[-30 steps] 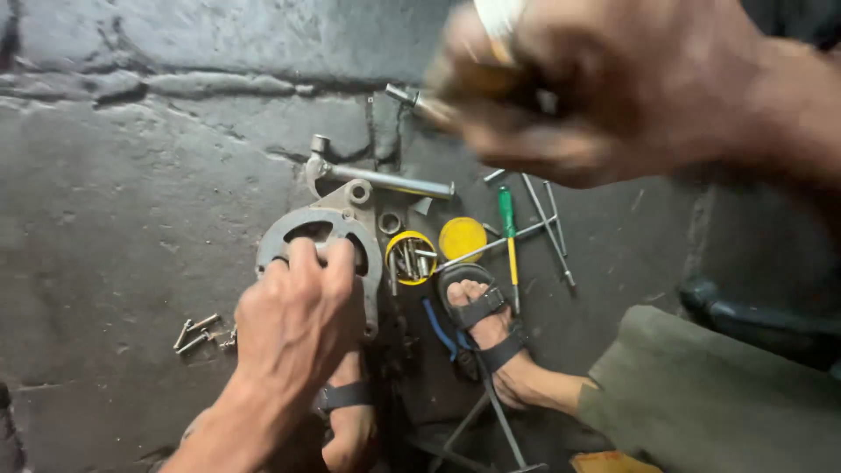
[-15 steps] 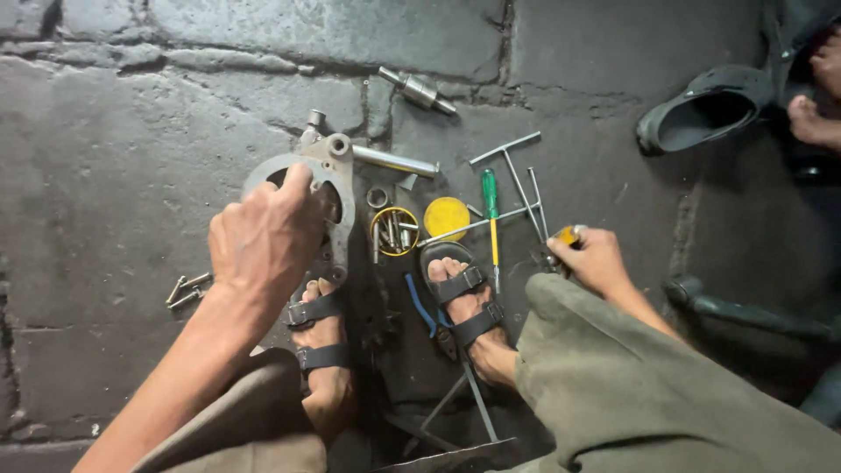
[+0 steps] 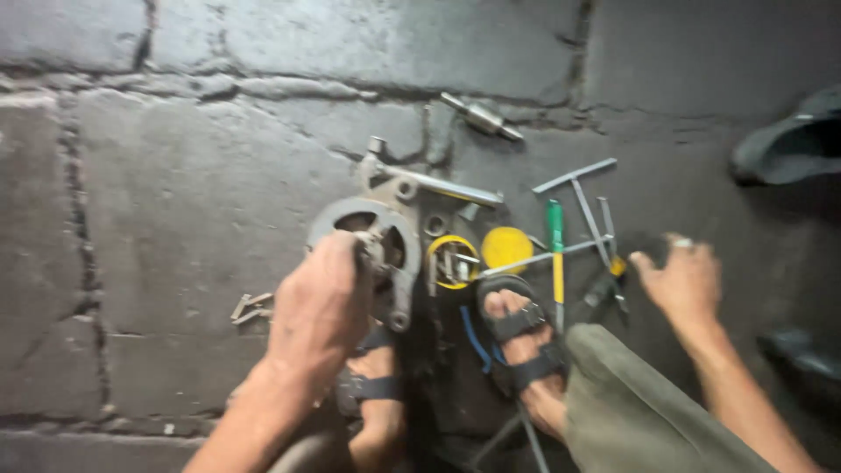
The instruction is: Repairing and adjusting mechanical components of an automotive starter motor using hand tools.
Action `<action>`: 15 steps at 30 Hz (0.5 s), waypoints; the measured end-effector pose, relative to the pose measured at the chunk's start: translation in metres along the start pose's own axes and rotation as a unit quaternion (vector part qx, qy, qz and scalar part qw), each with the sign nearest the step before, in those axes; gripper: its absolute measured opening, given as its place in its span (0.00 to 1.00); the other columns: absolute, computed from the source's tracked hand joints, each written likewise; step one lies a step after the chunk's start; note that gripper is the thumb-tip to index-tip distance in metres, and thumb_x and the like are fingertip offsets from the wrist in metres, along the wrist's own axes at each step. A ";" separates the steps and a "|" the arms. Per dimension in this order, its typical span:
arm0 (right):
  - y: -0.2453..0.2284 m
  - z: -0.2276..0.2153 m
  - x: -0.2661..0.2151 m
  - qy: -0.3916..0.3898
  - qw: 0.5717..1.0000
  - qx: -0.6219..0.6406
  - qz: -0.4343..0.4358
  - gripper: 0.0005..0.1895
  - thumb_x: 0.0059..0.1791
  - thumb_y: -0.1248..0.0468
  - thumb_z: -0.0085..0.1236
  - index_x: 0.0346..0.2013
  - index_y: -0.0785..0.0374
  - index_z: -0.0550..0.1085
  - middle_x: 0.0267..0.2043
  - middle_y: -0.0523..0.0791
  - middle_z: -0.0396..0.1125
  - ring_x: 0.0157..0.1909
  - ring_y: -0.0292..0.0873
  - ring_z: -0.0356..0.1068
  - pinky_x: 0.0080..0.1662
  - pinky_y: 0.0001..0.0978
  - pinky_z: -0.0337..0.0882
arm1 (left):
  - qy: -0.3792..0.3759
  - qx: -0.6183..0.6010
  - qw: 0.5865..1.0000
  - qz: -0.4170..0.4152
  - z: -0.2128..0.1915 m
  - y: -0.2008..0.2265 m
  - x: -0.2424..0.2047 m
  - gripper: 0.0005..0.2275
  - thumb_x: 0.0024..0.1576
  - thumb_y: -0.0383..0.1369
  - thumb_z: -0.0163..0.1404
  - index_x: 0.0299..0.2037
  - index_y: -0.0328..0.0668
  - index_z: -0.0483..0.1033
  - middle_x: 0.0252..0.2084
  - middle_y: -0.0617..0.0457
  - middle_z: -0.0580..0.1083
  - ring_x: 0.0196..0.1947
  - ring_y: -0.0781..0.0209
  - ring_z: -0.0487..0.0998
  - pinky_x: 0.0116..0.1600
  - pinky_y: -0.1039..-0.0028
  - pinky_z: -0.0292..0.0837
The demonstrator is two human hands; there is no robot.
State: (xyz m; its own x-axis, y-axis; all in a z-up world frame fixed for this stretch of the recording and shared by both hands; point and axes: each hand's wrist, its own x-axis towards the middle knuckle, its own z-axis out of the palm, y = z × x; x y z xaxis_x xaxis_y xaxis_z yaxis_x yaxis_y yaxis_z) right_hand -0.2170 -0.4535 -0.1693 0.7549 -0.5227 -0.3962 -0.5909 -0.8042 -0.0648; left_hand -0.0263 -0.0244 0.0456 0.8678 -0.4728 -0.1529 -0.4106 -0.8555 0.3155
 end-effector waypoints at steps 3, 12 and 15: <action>-0.066 -0.021 0.018 0.070 0.994 0.043 -0.076 0.29 0.47 0.49 0.67 0.57 0.64 0.78 0.50 0.57 0.72 0.51 0.58 0.72 0.52 0.46 0.72 | -0.019 -0.042 0.999 0.009 -0.003 -0.002 0.006 0.05 0.60 0.28 0.47 0.43 0.37 0.67 0.33 0.40 0.71 0.33 0.36 0.75 0.36 0.50 0.72; -0.268 -0.010 0.068 0.005 0.897 0.171 -0.407 0.28 0.45 0.55 0.65 0.56 0.63 0.74 0.43 0.53 0.68 0.46 0.56 0.68 0.47 0.48 0.69 | -0.131 -0.013 0.987 0.096 -0.028 -0.006 0.030 0.18 0.47 0.25 0.50 0.50 0.39 0.70 0.36 0.46 0.71 0.35 0.46 0.77 0.36 0.59 0.74; -0.270 0.016 0.087 -0.009 0.889 0.122 -0.442 0.27 0.43 0.56 0.66 0.53 0.63 0.73 0.39 0.51 0.65 0.41 0.54 0.67 0.41 0.48 0.68 | -0.117 0.014 0.985 0.126 -0.023 -0.011 0.029 0.23 0.47 0.29 0.54 0.56 0.37 0.72 0.34 0.47 0.72 0.31 0.50 0.76 0.33 0.63 0.74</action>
